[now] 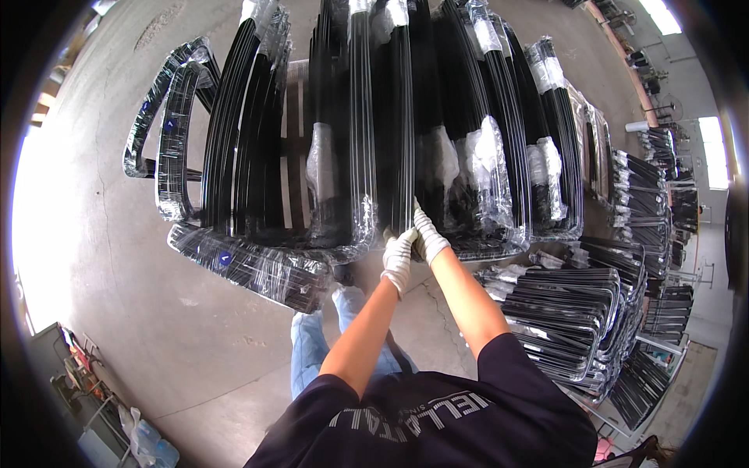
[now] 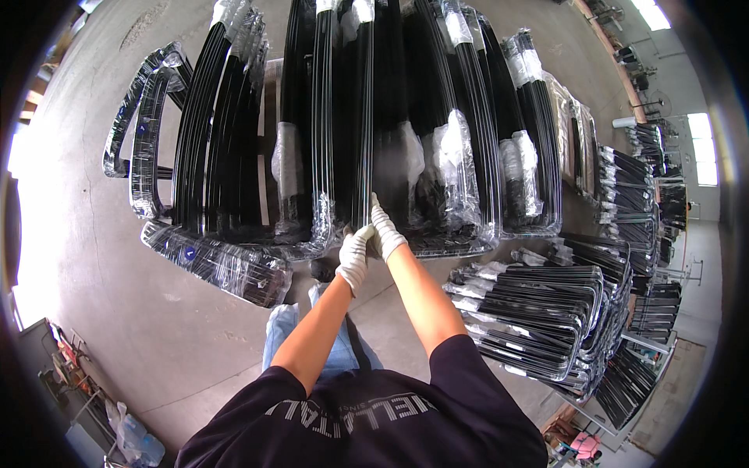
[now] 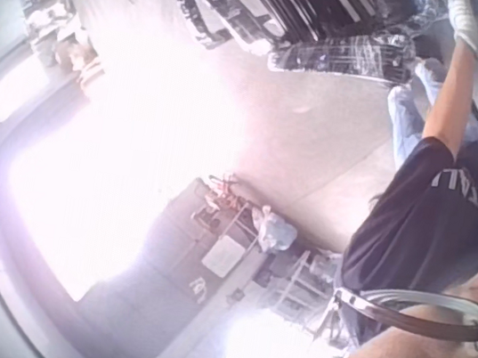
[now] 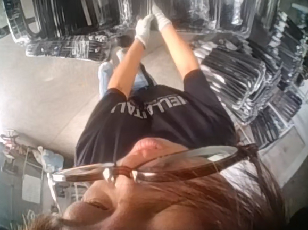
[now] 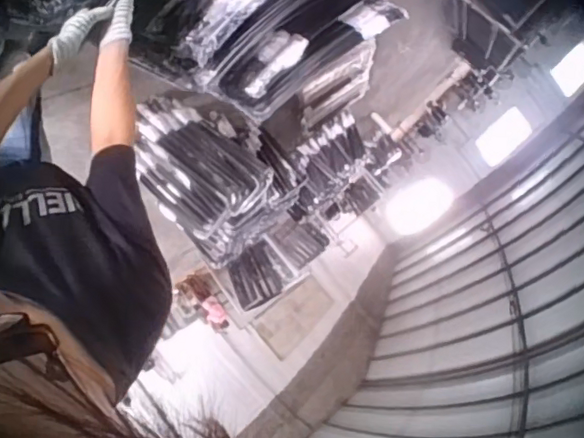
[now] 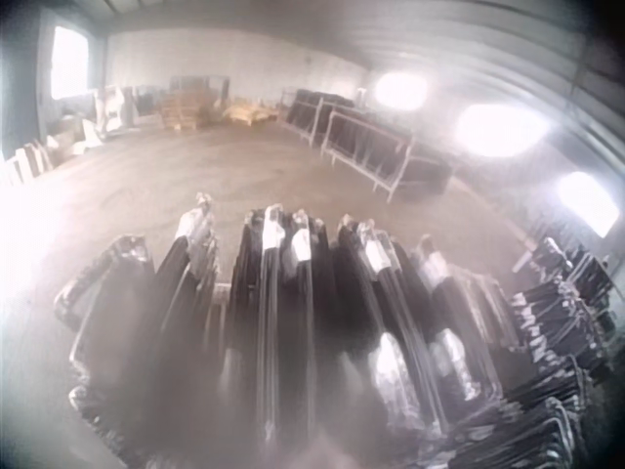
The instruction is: The person picks up wrapped metal frames from a stack on the floor and places them onto another stack, handling them one at a time by hand.
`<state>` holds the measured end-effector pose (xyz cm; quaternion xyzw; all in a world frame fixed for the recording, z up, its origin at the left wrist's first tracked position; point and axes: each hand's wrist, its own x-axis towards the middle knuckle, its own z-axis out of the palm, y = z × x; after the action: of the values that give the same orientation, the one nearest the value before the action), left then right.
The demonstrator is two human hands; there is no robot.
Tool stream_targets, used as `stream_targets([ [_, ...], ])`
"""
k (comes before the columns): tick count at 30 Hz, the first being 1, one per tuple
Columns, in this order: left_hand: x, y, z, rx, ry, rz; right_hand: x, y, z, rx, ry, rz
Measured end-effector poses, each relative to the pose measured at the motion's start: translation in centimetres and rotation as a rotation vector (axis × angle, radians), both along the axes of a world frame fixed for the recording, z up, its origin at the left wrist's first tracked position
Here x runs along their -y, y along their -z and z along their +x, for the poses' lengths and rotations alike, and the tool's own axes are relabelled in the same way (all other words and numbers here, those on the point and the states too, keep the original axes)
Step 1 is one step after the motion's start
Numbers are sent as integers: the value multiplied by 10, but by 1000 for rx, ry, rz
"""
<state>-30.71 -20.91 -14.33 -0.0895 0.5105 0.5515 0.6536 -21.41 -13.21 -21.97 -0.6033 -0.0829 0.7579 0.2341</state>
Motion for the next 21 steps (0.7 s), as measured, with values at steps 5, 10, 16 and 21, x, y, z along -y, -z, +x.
stream_targets([
  [5, 0, -14, -16, 66, -4, -1, 5, 10, -9, -27, -9, -21],
  [10, 6, -42, -37, -180, 430, -94, 9, 6, -19, 50, -21, 14],
  [16, 81, -134, -104, -424, 905, 136, 30, -132, -83, 979, -47, 1008],
  [21, 161, -116, -187, -72, 582, 80, 94, -236, -172, 497, -806, 1023],
])
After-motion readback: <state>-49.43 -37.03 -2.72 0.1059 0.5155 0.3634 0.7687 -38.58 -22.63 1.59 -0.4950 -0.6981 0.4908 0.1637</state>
